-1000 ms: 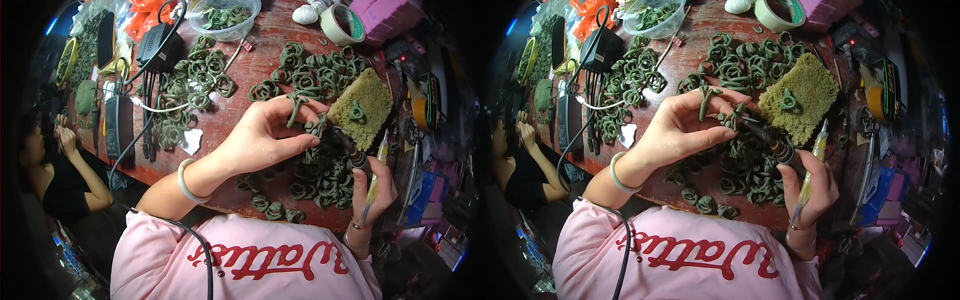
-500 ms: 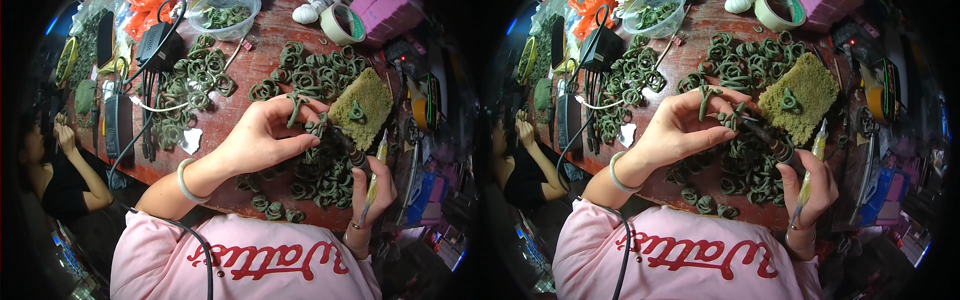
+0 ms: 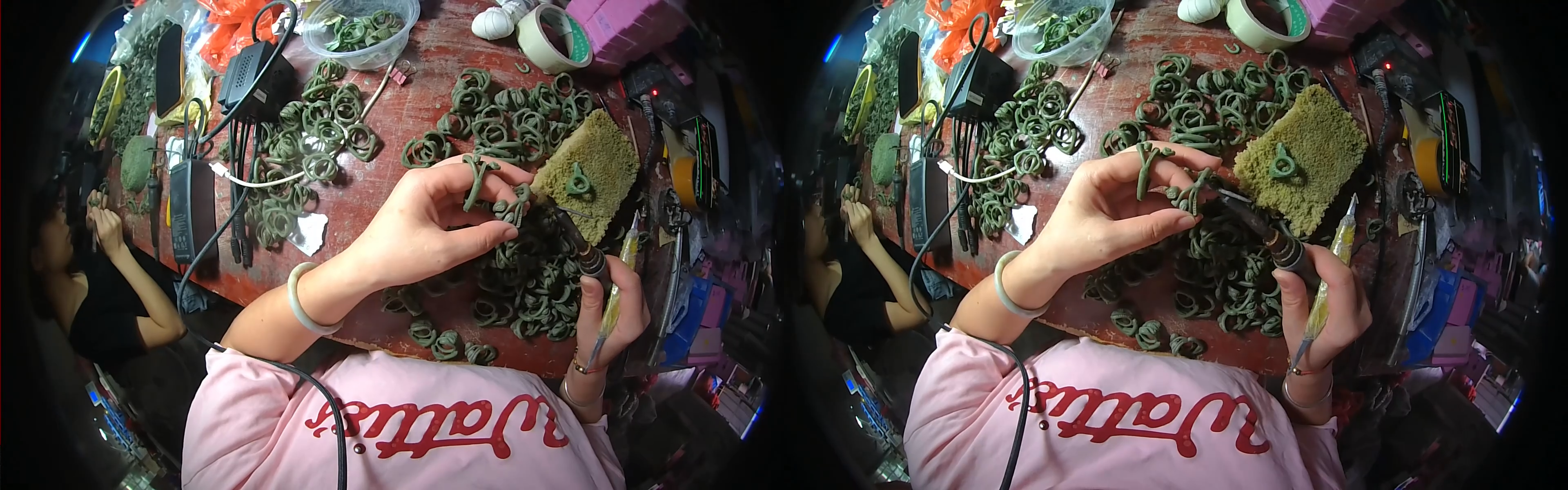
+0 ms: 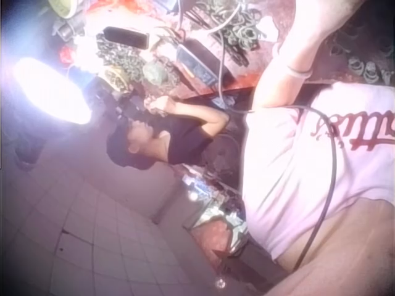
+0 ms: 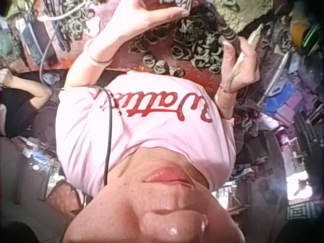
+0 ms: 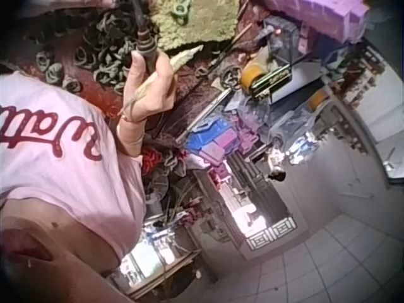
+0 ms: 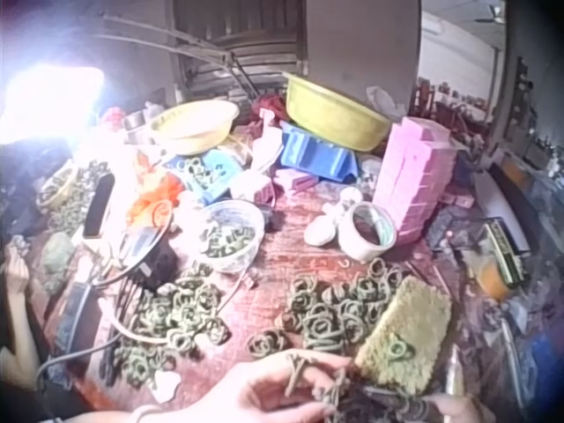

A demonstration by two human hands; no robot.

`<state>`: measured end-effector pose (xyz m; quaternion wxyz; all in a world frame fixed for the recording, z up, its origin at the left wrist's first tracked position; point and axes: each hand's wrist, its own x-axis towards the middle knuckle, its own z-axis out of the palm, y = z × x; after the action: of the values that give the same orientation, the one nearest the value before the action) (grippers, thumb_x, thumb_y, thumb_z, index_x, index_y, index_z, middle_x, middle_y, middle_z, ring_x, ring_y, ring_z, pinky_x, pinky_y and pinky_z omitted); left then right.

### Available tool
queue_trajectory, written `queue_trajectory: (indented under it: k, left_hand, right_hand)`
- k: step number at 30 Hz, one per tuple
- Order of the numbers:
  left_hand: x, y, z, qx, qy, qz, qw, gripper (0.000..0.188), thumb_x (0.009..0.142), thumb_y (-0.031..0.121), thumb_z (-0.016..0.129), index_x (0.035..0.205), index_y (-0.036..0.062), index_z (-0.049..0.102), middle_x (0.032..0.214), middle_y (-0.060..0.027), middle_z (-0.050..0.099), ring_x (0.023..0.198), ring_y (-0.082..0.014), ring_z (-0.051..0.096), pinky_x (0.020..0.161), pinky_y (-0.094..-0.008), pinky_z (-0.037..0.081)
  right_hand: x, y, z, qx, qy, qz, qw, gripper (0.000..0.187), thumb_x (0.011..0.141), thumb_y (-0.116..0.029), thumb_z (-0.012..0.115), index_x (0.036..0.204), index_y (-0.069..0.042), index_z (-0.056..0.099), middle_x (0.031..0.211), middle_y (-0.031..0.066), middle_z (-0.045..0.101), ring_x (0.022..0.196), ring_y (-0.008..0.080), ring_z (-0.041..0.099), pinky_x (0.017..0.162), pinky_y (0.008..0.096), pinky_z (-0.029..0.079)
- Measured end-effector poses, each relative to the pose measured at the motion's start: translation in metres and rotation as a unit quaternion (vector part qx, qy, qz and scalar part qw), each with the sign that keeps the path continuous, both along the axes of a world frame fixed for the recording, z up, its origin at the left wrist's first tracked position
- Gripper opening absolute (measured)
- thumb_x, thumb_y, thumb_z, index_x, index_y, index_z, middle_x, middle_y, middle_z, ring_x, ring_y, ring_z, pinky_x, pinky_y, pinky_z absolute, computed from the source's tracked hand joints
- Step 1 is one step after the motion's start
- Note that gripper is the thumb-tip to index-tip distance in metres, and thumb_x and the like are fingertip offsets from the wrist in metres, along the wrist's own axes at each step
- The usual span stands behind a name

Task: Joining green wax loops together using a heated tool and liquid adhesive on a workshop table.

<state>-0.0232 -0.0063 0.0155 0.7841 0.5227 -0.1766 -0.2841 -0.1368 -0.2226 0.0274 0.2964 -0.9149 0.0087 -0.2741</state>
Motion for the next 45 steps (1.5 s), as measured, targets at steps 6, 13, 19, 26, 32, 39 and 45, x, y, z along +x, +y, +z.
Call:
queue_trajectory:
  k: [6,13,19,26,32,39,45]
  left_hand:
    - [0.0,0.0,-0.002,-0.006,-0.006,0.004,1.0,0.016,0.084,-0.008,0.062,0.099,-0.0022,0.061,0.129,-0.0134,0.052,0.106,-0.0135,0.057,0.089,-0.0267,0.051]
    - [-0.001,0.002,0.005,0.013,0.042,0.0,0.999,0.02,0.086,-0.001,0.064,0.106,-0.0036,0.062,0.123,-0.0144,0.057,0.099,-0.0149,0.062,0.085,-0.0271,0.053]
    - [-0.002,0.001,0.006,0.014,0.07,0.011,0.997,0.028,0.086,-0.004,0.063,0.114,-0.0038,0.058,0.121,-0.0147,0.059,0.1,-0.0172,0.063,0.082,-0.0281,0.054]
    - [-0.002,0.004,0.004,0.037,0.088,0.038,0.995,0.028,0.086,-0.005,0.063,0.113,-0.0044,0.057,0.109,-0.0122,0.064,0.095,-0.018,0.065,0.079,-0.0297,0.056]
    - [-0.002,0.001,-0.004,0.02,0.06,0.057,0.996,0.02,0.085,-0.005,0.064,0.104,-0.0038,0.06,0.104,-0.0102,0.065,0.09,-0.0172,0.066,0.075,-0.03,0.058]
    - [-0.002,-0.001,-0.001,-0.01,0.079,0.054,0.995,0.017,0.087,-0.003,0.062,0.104,-0.0038,0.061,0.109,-0.0107,0.064,0.093,-0.019,0.066,0.072,-0.0305,0.058]
    - [0.0,0.003,0.0,-0.009,0.102,0.04,0.994,0.019,0.087,0.002,0.064,0.106,-0.003,0.062,0.111,-0.0097,0.064,0.091,-0.0179,0.065,0.078,-0.0309,0.056]
  right_hand:
    - [-0.001,-0.001,0.001,-0.005,-0.003,0.003,1.0,0.034,0.081,-0.028,0.075,0.094,0.001,0.064,0.078,0.0092,0.066,0.066,0.0205,0.063,0.062,0.0295,0.05]
    - [-0.004,-0.004,0.0,0.005,-0.011,-0.01,1.0,0.033,0.083,-0.026,0.074,0.097,0.003,0.063,0.083,0.0109,0.067,0.071,0.0214,0.065,0.066,0.03,0.051]
    - [-0.005,-0.004,-0.001,0.004,-0.005,-0.016,1.0,0.033,0.083,-0.025,0.073,0.097,0.003,0.063,0.083,0.0108,0.067,0.071,0.0214,0.064,0.066,0.0298,0.051]
    - [-0.004,-0.004,-0.002,0.007,-0.004,-0.022,1.0,0.031,0.084,-0.023,0.073,0.097,0.003,0.063,0.083,0.0108,0.067,0.07,0.0209,0.064,0.066,0.0298,0.05]
    - [0.005,-0.022,-0.004,-0.044,0.003,-0.183,0.982,0.024,0.078,-0.007,0.076,0.094,0.005,0.062,0.083,0.0124,0.068,0.071,0.0179,0.061,0.071,0.0308,0.05]
    - [0.008,-0.024,-0.003,-0.071,0.033,-0.179,0.981,0.018,0.088,-0.012,0.068,0.097,0.002,0.062,0.081,0.0099,0.065,0.073,0.0126,0.054,0.071,0.0266,0.046]
    - [0.01,-0.023,-0.001,-0.071,0.058,-0.165,0.982,0.018,0.083,-0.009,0.072,0.095,0.001,0.062,0.083,0.0139,0.066,0.071,0.0234,0.062,0.068,0.0317,0.049]
